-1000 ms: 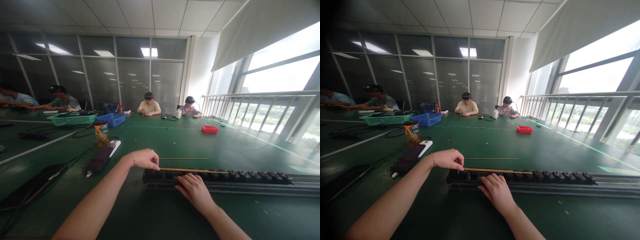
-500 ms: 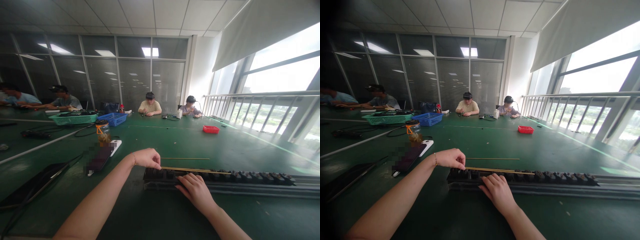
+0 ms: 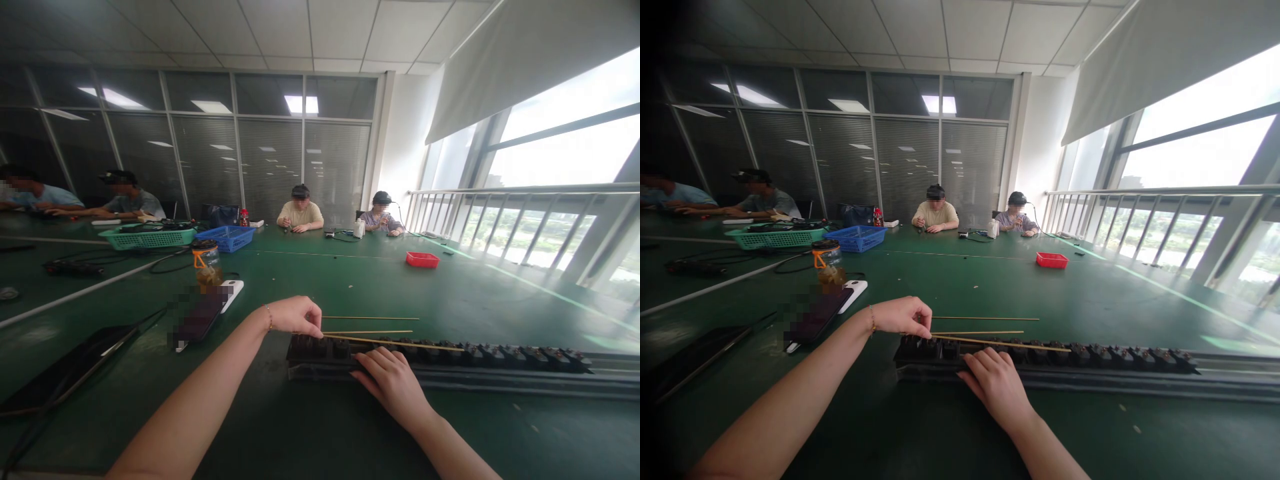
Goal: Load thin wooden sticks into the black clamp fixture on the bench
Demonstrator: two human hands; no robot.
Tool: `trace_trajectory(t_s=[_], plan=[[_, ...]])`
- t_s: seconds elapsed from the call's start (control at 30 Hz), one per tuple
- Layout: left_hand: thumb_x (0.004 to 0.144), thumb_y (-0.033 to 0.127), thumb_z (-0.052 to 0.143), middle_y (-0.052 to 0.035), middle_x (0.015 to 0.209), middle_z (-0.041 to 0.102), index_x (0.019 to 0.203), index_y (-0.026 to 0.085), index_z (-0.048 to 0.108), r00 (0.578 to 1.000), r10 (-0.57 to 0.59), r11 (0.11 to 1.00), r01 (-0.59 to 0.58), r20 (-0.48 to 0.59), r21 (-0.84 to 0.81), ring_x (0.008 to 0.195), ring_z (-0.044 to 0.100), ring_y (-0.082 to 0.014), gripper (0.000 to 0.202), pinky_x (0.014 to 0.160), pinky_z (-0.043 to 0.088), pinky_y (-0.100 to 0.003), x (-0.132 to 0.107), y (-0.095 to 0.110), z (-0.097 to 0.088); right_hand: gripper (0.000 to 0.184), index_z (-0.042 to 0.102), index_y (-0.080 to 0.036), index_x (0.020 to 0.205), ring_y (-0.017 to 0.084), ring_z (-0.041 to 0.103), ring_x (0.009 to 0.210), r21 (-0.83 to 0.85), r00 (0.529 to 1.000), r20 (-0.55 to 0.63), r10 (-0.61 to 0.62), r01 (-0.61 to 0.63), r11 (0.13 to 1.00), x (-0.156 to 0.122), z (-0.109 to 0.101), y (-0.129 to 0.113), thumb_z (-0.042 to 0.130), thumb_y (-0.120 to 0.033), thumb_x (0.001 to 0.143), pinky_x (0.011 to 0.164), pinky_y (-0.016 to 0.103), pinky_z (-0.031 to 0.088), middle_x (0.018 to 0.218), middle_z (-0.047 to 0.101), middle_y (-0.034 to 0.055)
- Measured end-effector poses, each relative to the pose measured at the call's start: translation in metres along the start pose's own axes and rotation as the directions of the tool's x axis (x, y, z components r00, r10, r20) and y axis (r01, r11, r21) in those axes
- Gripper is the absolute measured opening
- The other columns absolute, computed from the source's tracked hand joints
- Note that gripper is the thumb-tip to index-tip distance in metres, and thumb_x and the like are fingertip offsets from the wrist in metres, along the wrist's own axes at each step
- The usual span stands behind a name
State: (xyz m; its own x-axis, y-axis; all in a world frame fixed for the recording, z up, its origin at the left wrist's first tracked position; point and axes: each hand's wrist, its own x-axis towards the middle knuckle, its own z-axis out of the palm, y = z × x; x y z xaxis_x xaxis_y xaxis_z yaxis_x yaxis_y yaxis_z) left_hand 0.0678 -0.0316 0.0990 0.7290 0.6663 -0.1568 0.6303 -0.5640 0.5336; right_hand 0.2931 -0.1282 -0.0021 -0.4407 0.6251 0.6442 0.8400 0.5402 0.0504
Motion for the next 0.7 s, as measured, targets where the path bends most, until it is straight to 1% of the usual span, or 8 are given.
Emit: trace_trajectory(t_s=[0.2, 0.23, 0.3, 0.37, 0.4, 0.47, 0.6, 0.7], plan=[[0.064, 0.047, 0.058, 0.0019, 0.063, 0.058, 0.074, 0.015, 0.062, 0.996, 0.035, 0.998, -0.039, -0.077, -0.058, 0.053, 0.047, -0.0082, 0.033, 0.051, 0.034, -0.019, 0.0, -0.002, -0.004, 0.022, 0.056, -0.022, 0.095, 0.01, 0.051, 0.074, -0.014, 1.0, -0.009, -0.009, 0.009, 1.0, -0.001, 0.0, 0.0, 0.042, -0.035, 0.085, 0.062, 0.024, 0.03, 0.078, 0.06, 0.0007], [0.065, 0.047, 0.057, 0.0017, 0.064, 0.058, 0.075, 0.016, 0.061, 0.992, 0.037, 0.997, -0.045, -0.118, -0.066, 0.054, 0.048, -0.0086, 0.034, 0.052, 0.035, -0.019, 0.001, -0.004, -0.005, 0.022, 0.056, -0.022, 0.095, 0.01, 0.051, 0.074, -0.013, 1.0, -0.01, -0.008, 0.008, 1.0, -0.001, 0.0, 0.0, 0.042, -0.035, 0.084, 0.062, 0.024, 0.029, 0.078, 0.06, 0.0006], [0.068, 0.047, 0.054, 0.0009, 0.067, 0.06, 0.076, 0.016, 0.061, 0.968, 0.023, 0.999, -0.034, -0.25, -0.039, 0.058, 0.05, -0.01, 0.032, 0.054, 0.036, -0.02, 0.004, -0.011, -0.008, 0.021, 0.056, -0.022, 0.094, 0.01, 0.051, 0.074, -0.015, 1.0, -0.006, -0.005, 0.005, 1.0, -0.001, 0.0, 0.001, 0.043, -0.035, 0.084, 0.063, 0.024, 0.03, 0.078, 0.06, 0.0004], [0.07, 0.043, 0.053, 0.0002, 0.07, 0.061, 0.075, 0.017, 0.062, 0.922, -0.004, 0.999, 0.024, -0.387, 0.046, 0.063, 0.053, -0.0118, 0.028, 0.057, 0.036, -0.02, 0.008, -0.022, -0.009, 0.021, 0.057, -0.022, 0.094, 0.01, 0.051, 0.074, -0.026, 1.0, -0.003, -0.006, 0.006, 1.0, -0.001, 0.0, 0.001, 0.043, -0.035, 0.084, 0.063, 0.024, 0.03, 0.078, 0.06, 0.0007], [0.07, 0.041, 0.053, 0.0001, 0.07, 0.062, 0.073, 0.018, 0.062, 0.903, -0.018, 0.993, 0.065, -0.429, 0.094, 0.065, 0.054, -0.0124, 0.025, 0.058, 0.036, -0.021, 0.011, -0.029, -0.008, 0.022, 0.057, -0.022, 0.094, 0.01, 0.051, 0.074, -0.03, 1.0, -0.005, -0.008, 0.008, 1.0, -0.001, 0.0, 0.002, 0.043, -0.035, 0.084, 0.063, 0.024, 0.03, 0.078, 0.06, 0.0008], [0.07, 0.037, 0.054, 0.0002, 0.07, 0.063, 0.071, 0.019, 0.063, 0.899, -0.052, 0.976, 0.138, -0.436, 0.17, 0.066, 0.055, -0.0131, 0.02, 0.058, 0.036, -0.021, 0.017, -0.045, -0.004, 0.022, 0.057, -0.022, 0.094, 0.01, 0.051, 0.074, -0.027, 1.0, -0.012, -0.011, 0.01, 1.0, -0.001, 0.0, 0.001, 0.042, -0.035, 0.085, 0.062, 0.024, 0.03, 0.078, 0.06, 0.001], [0.068, 0.032, 0.058, 0.0007, 0.071, 0.064, 0.071, 0.021, 0.065, 0.93, -0.135, 0.95, 0.219, -0.342, 0.221, 0.066, 0.057, -0.0126, 0.013, 0.058, 0.038, -0.02, 0.027, -0.073, 0.012, 0.023, 0.056, -0.022, 0.094, 0.01, 0.051, 0.074, -0.01, 1.0, -0.018, -0.007, 0.007, 1.0, 0.0, 0.0, 0.001, 0.04, -0.036, 0.085, 0.062, 0.024, 0.029, 0.078, 0.06, 0.001], [0.068, 0.031, 0.058, 0.0002, 0.073, 0.065, 0.071, 0.022, 0.065, 0.916, -0.173, 0.93, 0.273, -0.361, 0.246, 0.068, 0.058, -0.0132, 0.012, 0.06, 0.039, -0.021, 0.032, -0.086, 0.024, 0.023, 0.057, -0.022, 0.093, 0.01, 0.051, 0.074, -0.017, 1.0, -0.025, -0.009, 0.009, 1.0, 0.0, 0.001, 0.001, 0.04, -0.036, 0.085, 0.062, 0.024, 0.029, 0.078, 0.06, 0.0012]])
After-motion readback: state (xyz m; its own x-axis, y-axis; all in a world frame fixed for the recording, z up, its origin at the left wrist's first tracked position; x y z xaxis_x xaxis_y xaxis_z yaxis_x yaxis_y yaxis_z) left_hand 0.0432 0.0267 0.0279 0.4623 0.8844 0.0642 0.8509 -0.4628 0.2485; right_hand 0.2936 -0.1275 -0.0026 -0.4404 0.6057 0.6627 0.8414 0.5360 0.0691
